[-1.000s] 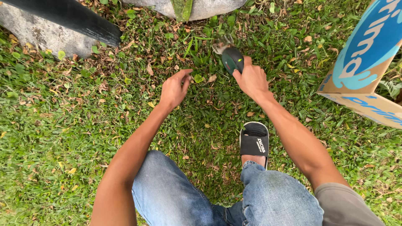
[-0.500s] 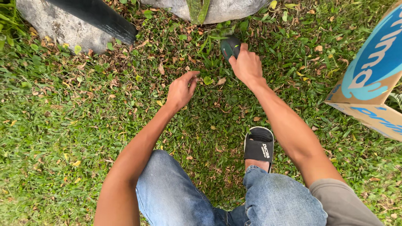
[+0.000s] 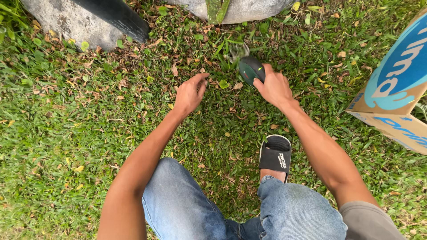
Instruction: The person weeds a lawn by hand and using a hand rake, picking up the pulled weeds and placing them into a cardboard box.
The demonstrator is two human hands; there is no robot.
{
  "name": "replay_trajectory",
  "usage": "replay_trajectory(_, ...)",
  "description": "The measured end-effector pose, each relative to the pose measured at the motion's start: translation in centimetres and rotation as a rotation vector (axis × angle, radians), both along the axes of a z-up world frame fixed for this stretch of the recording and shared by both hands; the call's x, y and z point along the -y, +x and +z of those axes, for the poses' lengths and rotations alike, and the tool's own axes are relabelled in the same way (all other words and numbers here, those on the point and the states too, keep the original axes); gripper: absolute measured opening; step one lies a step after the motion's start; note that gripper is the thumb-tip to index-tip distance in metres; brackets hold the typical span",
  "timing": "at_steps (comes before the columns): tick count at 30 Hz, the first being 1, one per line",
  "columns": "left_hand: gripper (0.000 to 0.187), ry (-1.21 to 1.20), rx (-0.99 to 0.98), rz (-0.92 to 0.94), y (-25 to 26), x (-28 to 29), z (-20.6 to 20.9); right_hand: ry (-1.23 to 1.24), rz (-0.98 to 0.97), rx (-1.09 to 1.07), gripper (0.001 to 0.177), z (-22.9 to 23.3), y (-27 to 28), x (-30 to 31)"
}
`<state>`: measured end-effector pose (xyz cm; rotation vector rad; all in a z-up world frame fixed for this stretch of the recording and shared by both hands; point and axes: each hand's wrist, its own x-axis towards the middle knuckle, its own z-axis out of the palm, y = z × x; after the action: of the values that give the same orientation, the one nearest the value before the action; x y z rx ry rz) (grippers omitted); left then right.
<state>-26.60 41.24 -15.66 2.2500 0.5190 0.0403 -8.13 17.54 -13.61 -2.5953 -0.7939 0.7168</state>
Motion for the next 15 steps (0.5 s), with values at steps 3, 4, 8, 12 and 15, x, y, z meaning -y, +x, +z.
replay_trajectory(3, 0.029, -0.034, 0.022, -0.001, 0.0, 0.0, -0.1, -0.002, -0.007, -0.052, 0.058, -0.4, 0.6, -1.5)
replay_trajectory(4, 0.029, -0.032, 0.02, 0.003, -0.1, -0.1, -0.1, 0.018, -0.003, -0.052, 0.058, -0.5, 0.7, -2.3)
replay_trajectory(8, 0.03, -0.026, 0.028, 0.009, -0.1, 0.0, -0.1, 0.004, 0.014, -0.047, 0.056, -1.1, 1.8, -5.0)
replay_trajectory(12, 0.031, -0.033, 0.032, 0.022, -0.9, -0.3, 0.0, 0.05, 0.086, -0.015, 0.056, -1.4, 3.3, -7.0)
replay_trajectory(15, 0.03, -0.068, 0.006, 0.061, -1.5, -0.8, 0.2, 0.032, 0.11, -0.016, 0.057, -1.4, 3.9, -8.2)
